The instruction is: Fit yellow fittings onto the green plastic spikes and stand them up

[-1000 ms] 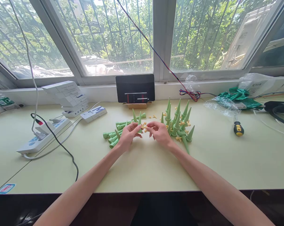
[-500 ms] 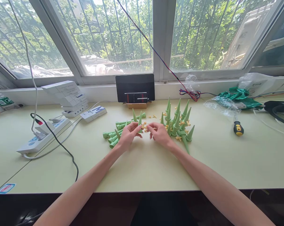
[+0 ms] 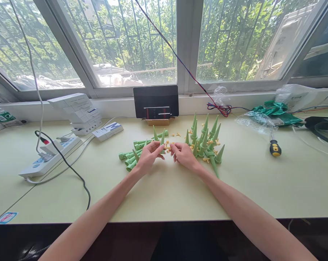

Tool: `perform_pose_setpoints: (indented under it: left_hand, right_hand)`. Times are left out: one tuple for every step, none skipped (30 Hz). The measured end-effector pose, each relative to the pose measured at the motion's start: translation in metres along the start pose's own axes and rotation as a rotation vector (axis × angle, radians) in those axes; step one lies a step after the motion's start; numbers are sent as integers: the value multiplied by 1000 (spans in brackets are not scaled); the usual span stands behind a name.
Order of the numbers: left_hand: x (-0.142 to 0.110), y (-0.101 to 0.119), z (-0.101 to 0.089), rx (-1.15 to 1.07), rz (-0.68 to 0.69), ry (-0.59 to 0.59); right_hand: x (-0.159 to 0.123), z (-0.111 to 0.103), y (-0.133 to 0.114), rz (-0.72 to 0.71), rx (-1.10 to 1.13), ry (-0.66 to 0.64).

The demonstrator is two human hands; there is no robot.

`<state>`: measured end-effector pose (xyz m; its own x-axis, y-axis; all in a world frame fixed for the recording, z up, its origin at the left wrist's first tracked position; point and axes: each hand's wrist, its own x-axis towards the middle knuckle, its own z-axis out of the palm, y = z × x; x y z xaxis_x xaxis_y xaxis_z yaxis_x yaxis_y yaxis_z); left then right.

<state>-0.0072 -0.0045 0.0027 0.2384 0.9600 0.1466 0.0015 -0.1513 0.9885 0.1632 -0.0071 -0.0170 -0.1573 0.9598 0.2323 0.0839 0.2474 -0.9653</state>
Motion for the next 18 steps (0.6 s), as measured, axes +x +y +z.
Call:
perform_pose_setpoints:
  left_hand:
    - [0, 0, 0, 5, 3, -4]
    - [0, 0, 0, 11, 5, -7]
    - [0, 1, 0, 16, 7, -10]
    - [-1, 1, 0, 20, 9, -11]
    - [-1, 1, 0, 24, 10, -11]
    - [-1, 1, 1, 27, 11, -9]
    - [-1, 2, 1, 31, 11, -7]
    - [-1, 2, 1, 36, 10, -5]
    - [-1, 2, 1, 41, 11, -4]
    - [-1, 2, 1, 46, 11, -4]
    - [-1, 2, 1, 48, 13, -5]
    - [-1, 3, 1, 50, 15, -6]
    - [-1, 3, 1, 50, 16, -6]
    - [-1, 3, 1, 50, 17, -5]
    - [-1, 3, 2, 52, 18, -4]
    - [-1, 3, 2, 53, 17, -4]
    - [-1, 3, 2, 55, 17, -5]
    - [-1, 3, 2, 55, 18, -8]
  right_hand:
    - [0, 0, -1, 3, -2, 2]
    - [0, 0, -1, 5, -4, 4]
    - [-1, 0, -1, 5, -6, 7]
    - [-1, 0, -2, 3, -8, 10]
    - [-1, 0, -2, 0, -10, 12]
    - [-1, 0, -2, -5, -12, 16]
    - [-1, 0, -1, -10, -14, 19]
    - [-1, -1, -1, -14, -17, 22]
    - [0, -1, -1, -18, -20, 23]
    - [0, -1, -1, -20, -23, 23]
    - [0, -1, -1, -22, -24, 23]
    - [0, -1, -1, -23, -26, 22]
    - [0, -1, -1, -22, -29, 21]
    - [0, -1, -1, -22, -32, 22]
    - [0, -1, -1, -21, -36, 24]
    - [0, 0, -1, -21, -39, 26]
    - [0, 0, -1, -21, -41, 27]
    - [0, 0, -1, -22, -43, 25]
